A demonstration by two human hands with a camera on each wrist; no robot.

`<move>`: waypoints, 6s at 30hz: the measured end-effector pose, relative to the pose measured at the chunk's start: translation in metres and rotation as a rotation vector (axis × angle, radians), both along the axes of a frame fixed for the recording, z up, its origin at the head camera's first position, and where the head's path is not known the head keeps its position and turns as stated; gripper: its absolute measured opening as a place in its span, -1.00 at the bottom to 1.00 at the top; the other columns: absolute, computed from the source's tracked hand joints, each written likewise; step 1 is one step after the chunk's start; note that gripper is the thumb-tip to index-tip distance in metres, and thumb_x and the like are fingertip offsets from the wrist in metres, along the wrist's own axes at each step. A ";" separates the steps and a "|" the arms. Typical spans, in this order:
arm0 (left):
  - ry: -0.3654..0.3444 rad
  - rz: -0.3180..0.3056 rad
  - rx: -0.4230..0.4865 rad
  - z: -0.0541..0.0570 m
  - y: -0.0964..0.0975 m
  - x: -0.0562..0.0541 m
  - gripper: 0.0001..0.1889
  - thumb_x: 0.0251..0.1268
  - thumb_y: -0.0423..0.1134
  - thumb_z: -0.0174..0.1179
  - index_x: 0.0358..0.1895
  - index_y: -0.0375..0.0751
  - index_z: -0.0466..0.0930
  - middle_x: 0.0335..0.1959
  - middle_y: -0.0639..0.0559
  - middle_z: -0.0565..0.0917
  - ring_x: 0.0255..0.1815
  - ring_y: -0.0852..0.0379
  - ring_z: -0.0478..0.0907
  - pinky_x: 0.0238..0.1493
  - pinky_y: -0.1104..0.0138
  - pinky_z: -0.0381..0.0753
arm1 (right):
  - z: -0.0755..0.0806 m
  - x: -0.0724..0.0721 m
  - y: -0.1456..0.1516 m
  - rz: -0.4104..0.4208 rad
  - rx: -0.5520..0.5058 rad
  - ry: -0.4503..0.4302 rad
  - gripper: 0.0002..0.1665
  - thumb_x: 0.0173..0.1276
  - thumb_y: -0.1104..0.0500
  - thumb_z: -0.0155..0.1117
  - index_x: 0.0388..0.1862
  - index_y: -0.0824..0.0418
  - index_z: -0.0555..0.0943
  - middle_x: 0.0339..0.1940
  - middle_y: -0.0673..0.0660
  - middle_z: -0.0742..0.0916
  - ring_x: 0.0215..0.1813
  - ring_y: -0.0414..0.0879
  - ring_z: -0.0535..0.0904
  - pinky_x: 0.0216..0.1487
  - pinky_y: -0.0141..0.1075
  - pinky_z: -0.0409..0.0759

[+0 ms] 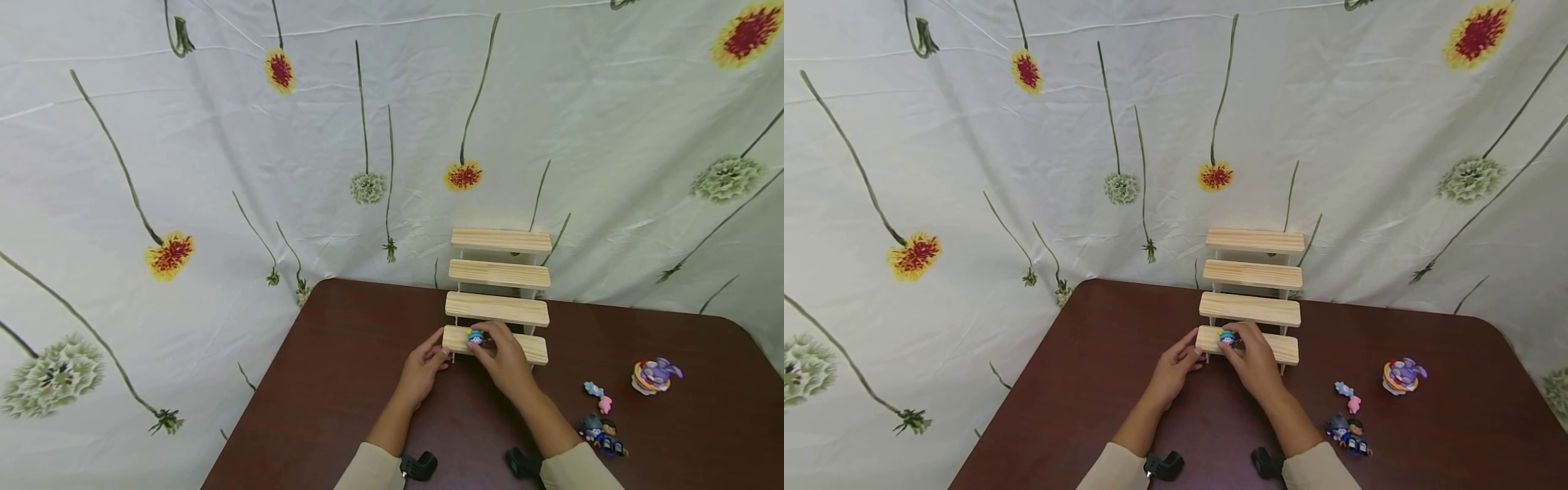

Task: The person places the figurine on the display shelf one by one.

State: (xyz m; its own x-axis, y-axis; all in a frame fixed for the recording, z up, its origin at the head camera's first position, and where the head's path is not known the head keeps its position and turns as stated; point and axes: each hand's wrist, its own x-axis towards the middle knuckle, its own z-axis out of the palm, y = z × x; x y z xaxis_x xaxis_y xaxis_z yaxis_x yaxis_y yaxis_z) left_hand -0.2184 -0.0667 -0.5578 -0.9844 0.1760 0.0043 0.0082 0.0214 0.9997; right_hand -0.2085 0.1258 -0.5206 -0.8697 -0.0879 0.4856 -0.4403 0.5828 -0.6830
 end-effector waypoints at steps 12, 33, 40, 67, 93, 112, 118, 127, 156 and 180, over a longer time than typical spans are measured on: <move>0.011 -0.005 0.005 0.002 0.000 0.002 -0.46 0.55 -0.19 0.13 0.53 -0.09 0.33 0.09 -0.32 0.69 0.12 -0.14 0.67 0.13 0.21 0.75 | -0.003 -0.009 -0.013 -0.016 -0.046 -0.037 -0.64 0.32 0.20 0.46 0.09 0.17 0.65 0.09 0.16 0.66 0.00 -0.03 0.65 -0.02 -0.08 0.74; 0.010 -0.003 0.007 0.001 0.000 0.002 -0.46 0.55 -0.20 0.12 0.53 -0.10 0.32 0.10 -0.32 0.69 0.13 -0.18 0.67 0.14 0.17 0.75 | -0.011 -0.013 -0.016 -0.066 -0.064 -0.025 -0.63 0.28 0.18 0.50 0.03 0.14 0.61 0.00 0.12 0.67 -0.06 -0.07 0.63 -0.04 -0.10 0.69; 0.009 0.004 -0.011 0.000 0.000 0.002 -0.47 0.56 -0.20 0.11 0.52 -0.09 0.33 0.10 -0.31 0.69 0.12 -0.15 0.68 0.13 0.17 0.76 | -0.011 -0.012 -0.016 -0.085 -0.047 -0.020 -0.60 0.26 0.17 0.52 0.05 0.15 0.62 0.00 0.12 0.69 -0.09 -0.07 0.62 -0.07 -0.11 0.67; 0.016 0.009 -0.001 0.000 0.000 0.000 -0.47 0.54 -0.24 0.13 0.51 -0.10 0.34 0.07 -0.32 0.70 0.10 -0.18 0.68 0.15 0.14 0.75 | 0.005 -0.007 -0.009 0.002 -0.271 -0.221 -0.41 0.32 0.16 0.48 0.28 0.21 0.52 0.14 0.22 0.64 0.16 0.08 0.65 0.16 -0.05 0.71; 0.012 0.008 -0.001 -0.003 0.000 -0.001 -0.46 0.53 -0.22 0.14 0.51 -0.11 0.35 0.05 -0.31 0.71 0.08 -0.06 0.69 0.12 0.28 0.75 | 0.020 0.022 0.011 -0.132 -0.217 -0.141 -0.46 0.40 0.10 0.40 0.30 0.17 0.51 0.18 0.13 0.62 0.23 -0.01 0.57 0.14 -0.58 0.55; 0.018 0.009 0.013 0.000 -0.001 0.000 -0.45 0.54 -0.24 0.13 0.53 -0.14 0.32 0.06 -0.31 0.70 0.09 -0.11 0.68 0.12 0.24 0.76 | 0.020 0.043 0.033 -0.170 -0.146 -0.072 -0.47 0.40 0.20 0.39 0.31 0.21 0.52 0.16 0.14 0.61 0.16 -0.20 0.52 0.10 -0.77 0.44; 0.016 0.003 0.002 -0.002 -0.001 0.000 -0.45 0.54 -0.22 0.14 0.53 -0.12 0.32 0.05 -0.30 0.71 0.10 -0.09 0.69 0.13 0.27 0.75 | 0.019 0.053 0.042 -0.193 -0.166 -0.081 -0.49 0.42 0.20 0.36 0.31 0.22 0.51 0.15 0.12 0.60 0.13 -0.37 0.48 0.08 -0.76 0.46; 0.018 0.011 -0.003 -0.001 0.000 0.001 -0.46 0.53 -0.22 0.15 0.51 -0.12 0.35 0.04 -0.31 0.71 0.07 -0.10 0.70 0.11 0.25 0.76 | 0.019 0.063 0.054 -0.233 -0.146 -0.090 -0.48 0.40 0.21 0.38 0.31 0.20 0.52 0.14 0.12 0.60 0.11 -0.25 0.51 0.05 -0.69 0.51; 0.023 -0.005 -0.021 -0.002 -0.001 0.001 -0.44 0.55 -0.18 0.12 0.54 -0.12 0.29 0.05 -0.26 0.71 0.10 -0.05 0.69 0.14 0.24 0.75 | 0.014 0.100 0.092 -0.339 -0.109 -0.113 -0.54 0.38 0.25 0.39 0.24 0.22 0.58 0.09 -0.02 0.57 0.02 -0.59 0.44 0.03 -0.84 0.43; 0.009 0.002 -0.019 -0.002 -0.001 0.001 -0.45 0.55 -0.17 0.13 0.53 -0.08 0.32 0.06 -0.26 0.71 0.10 -0.07 0.68 0.14 0.25 0.75 | 0.003 0.129 0.126 -0.474 -0.005 -0.254 -0.52 0.40 0.10 0.39 0.22 0.24 0.57 0.06 0.15 0.58 -0.15 -0.73 0.27 -0.22 -0.78 0.38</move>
